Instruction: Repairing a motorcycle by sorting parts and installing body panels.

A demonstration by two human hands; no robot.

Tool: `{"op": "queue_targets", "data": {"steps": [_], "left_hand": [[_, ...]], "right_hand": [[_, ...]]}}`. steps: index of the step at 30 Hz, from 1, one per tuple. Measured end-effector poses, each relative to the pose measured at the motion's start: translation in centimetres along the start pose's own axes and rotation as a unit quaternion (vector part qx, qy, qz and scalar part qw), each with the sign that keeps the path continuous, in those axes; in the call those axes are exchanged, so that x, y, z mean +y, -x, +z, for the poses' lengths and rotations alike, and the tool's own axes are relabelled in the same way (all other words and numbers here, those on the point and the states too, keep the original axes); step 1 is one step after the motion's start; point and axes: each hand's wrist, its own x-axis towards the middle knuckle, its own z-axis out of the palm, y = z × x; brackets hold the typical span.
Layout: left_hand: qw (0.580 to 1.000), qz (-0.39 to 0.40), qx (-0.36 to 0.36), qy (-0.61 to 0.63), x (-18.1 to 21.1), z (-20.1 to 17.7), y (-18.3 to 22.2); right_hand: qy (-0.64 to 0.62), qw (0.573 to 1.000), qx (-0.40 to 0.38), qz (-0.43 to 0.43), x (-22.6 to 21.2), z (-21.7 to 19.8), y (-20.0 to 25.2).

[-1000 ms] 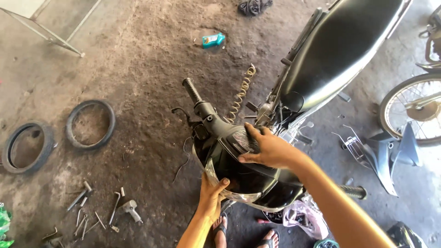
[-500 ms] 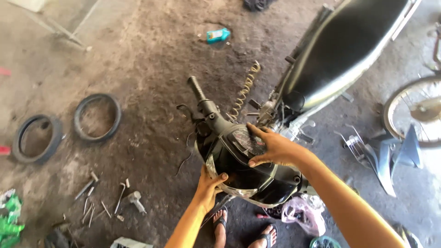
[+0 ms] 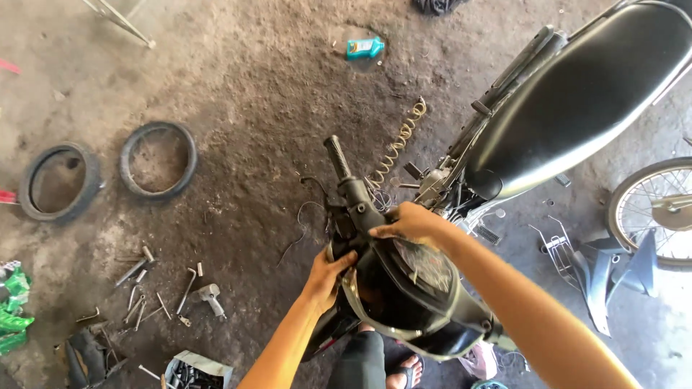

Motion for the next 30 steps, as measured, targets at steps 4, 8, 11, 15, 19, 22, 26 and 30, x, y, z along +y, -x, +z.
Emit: {"op": "queue_targets", "data": {"steps": [4, 8, 11, 15, 19, 22, 26, 30], "left_hand": [[0.999, -0.042, 0.022, 0.007, 3.0, 2.6, 1.0], [1.0, -0.016, 0.005, 0.003, 3.1, 2.8, 1.3], [0.998, -0.046, 0.046, -0.021, 3.7, 3.0, 0.8], [0.998, -0.049, 0.014, -0.025, 4.1, 2.4, -0.6], [0.997, 0.007, 0.02, -0.079, 3.3, 1.6, -0.7], [0.988, 0.084, 0.008, -0.129, 2.1, 1.0, 0.1], [0.985, 0.074, 0.019, -0.155, 1.0, 1.6, 3.7], [0.989, 0.049, 0.044, -0.133, -3.6, 2.2, 6.8]], "right_hand": [[0.032, 0.999, -0.027, 0.022, -0.3, -0.5, -1.8], [0.052, 0.998, -0.04, 0.018, -1.3, -0.8, -1.1], [0.052, 0.998, -0.034, 0.003, -1.7, -1.0, -1.1], [0.071, 0.997, -0.013, -0.016, -2.3, -1.6, -1.1], [0.031, 0.999, 0.015, 0.023, -2.8, -1.0, 1.4], [-0.014, 0.998, 0.049, -0.022, 0.0, -0.1, 3.0], [-0.035, 0.993, 0.076, -0.084, 6.1, -0.1, 8.9], [-0.036, 0.999, 0.0, -0.019, 7.7, -0.3, 15.0]]}}
